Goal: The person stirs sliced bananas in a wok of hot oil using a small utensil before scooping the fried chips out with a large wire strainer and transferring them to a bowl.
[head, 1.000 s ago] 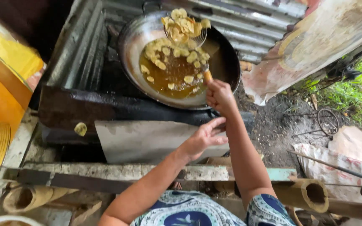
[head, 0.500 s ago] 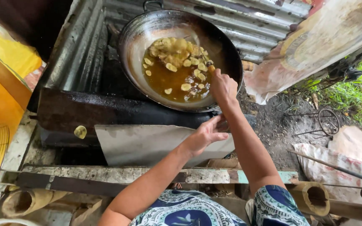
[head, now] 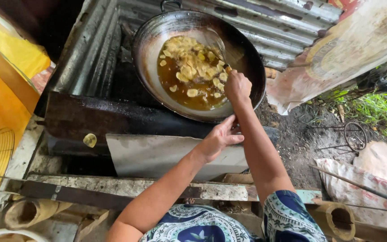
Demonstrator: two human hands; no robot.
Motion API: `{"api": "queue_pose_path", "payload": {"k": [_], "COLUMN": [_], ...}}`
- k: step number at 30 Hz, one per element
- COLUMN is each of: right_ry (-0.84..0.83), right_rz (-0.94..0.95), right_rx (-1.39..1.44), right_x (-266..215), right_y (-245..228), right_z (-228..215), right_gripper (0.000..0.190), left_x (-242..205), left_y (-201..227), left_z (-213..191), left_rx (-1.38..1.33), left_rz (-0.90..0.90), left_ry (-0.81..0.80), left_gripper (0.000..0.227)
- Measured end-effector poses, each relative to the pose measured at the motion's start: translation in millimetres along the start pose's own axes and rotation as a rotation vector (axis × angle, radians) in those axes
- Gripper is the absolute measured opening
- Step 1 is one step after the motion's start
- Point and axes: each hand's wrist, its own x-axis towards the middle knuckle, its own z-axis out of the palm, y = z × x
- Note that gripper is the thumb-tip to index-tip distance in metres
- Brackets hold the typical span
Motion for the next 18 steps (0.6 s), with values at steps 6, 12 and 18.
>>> {"api": "queue_pose_path", "payload": {"k": [6, 12, 18], "right_ry": [-0.076, -0.052, -0.066], "right_rz": [-0.144, 0.024, -0.092], "right_rx": [0.079, -0.072, 0.117], "right_x": [-6.0, -30.2, -68.2], "right_y": [-21.8, 32.6, 38.5], "right_z": [5.1, -35.6, -34.6], "right_gripper": [0.021, 0.018, 0.02], "left_x": [-10.0, 0.3, -16.0], "left_y": [0.2, -31.8, -37.3], "left_z": [-8.2, 16.9, 28.7], "left_rx": [-0.032, 0.081, 0.05], "left_rz": [0.02, -0.049, -0.068], "left_ry": [0.02, -0.076, -0.125], "left_gripper": [0.091, 0.096, 0.091]}}
